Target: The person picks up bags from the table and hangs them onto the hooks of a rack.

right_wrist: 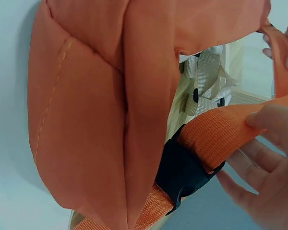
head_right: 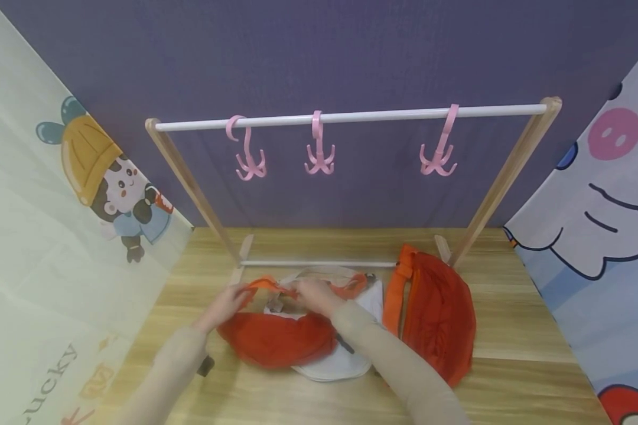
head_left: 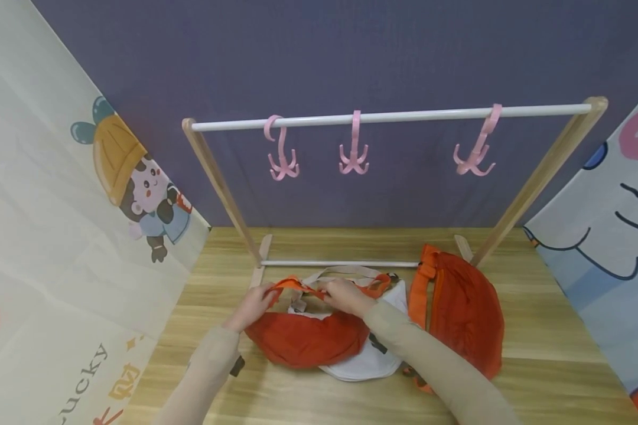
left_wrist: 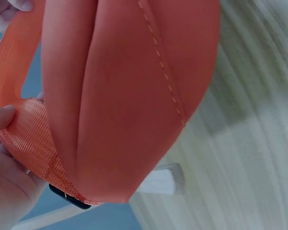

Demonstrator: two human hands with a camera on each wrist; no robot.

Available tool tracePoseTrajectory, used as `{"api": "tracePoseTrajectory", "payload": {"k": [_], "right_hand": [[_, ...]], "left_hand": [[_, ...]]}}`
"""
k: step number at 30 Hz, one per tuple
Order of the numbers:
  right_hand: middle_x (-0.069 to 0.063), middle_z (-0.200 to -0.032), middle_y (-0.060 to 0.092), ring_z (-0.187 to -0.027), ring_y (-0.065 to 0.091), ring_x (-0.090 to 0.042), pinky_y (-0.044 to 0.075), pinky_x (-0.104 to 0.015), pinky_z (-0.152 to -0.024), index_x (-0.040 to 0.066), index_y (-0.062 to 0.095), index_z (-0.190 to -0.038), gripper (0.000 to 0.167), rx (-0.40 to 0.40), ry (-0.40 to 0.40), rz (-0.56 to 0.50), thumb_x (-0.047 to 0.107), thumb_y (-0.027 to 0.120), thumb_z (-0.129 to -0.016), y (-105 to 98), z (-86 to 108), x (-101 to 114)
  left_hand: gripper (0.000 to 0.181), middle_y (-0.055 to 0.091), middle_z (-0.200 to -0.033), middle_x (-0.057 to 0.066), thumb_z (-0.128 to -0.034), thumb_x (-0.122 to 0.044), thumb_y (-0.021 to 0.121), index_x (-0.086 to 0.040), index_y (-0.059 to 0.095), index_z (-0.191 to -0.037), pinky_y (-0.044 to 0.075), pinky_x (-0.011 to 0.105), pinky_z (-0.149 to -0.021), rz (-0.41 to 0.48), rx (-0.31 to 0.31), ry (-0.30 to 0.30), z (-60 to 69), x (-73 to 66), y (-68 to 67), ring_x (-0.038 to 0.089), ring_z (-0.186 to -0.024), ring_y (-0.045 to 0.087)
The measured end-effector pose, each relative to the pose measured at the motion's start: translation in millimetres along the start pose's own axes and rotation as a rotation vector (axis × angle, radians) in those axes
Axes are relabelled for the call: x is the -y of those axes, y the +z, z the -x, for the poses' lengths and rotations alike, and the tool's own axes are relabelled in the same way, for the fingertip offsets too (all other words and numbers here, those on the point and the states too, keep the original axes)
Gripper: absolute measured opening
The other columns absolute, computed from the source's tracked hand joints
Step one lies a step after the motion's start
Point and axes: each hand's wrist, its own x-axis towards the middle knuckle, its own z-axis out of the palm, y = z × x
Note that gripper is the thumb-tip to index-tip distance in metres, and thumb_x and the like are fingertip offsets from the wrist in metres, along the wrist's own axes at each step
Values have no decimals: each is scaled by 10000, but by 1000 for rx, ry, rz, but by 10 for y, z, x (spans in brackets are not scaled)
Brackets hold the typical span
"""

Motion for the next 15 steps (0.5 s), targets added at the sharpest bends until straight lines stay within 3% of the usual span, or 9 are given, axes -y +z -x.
{"api": "tracePoseTrajectory", "payload": {"k": [4,9,15], "right_hand": [[-6,-694,606,-629,551,-147,430,-293,-524,130,642,-976,168,-23,5,4,101,579,-823,-34,29,27],[-38,-782,644,-697,593,-176,461,-327,-568,106,647,-1040,208,-70,-1,-32,120,560,-851,-111,85,57],[-58,-871,667,-752,620,-181,485,-324,-635,77,659,-1028,202,-160,-25,-64,109,559,-855,-186,161,66]], "left_hand": [[104,530,-644,8,-896,-52,489,-27,587,-918,411,241,-547,-7,-4,6,1,-94,-37,86,-568,479],[130,565,-671,14,-887,-52,503,-19,602,-964,434,249,-573,-11,-38,16,7,-238,-86,77,-588,509],[104,544,-653,-19,-886,-69,515,-41,610,-917,428,243,-569,1,-68,30,38,-387,-151,64,-579,497]]}}
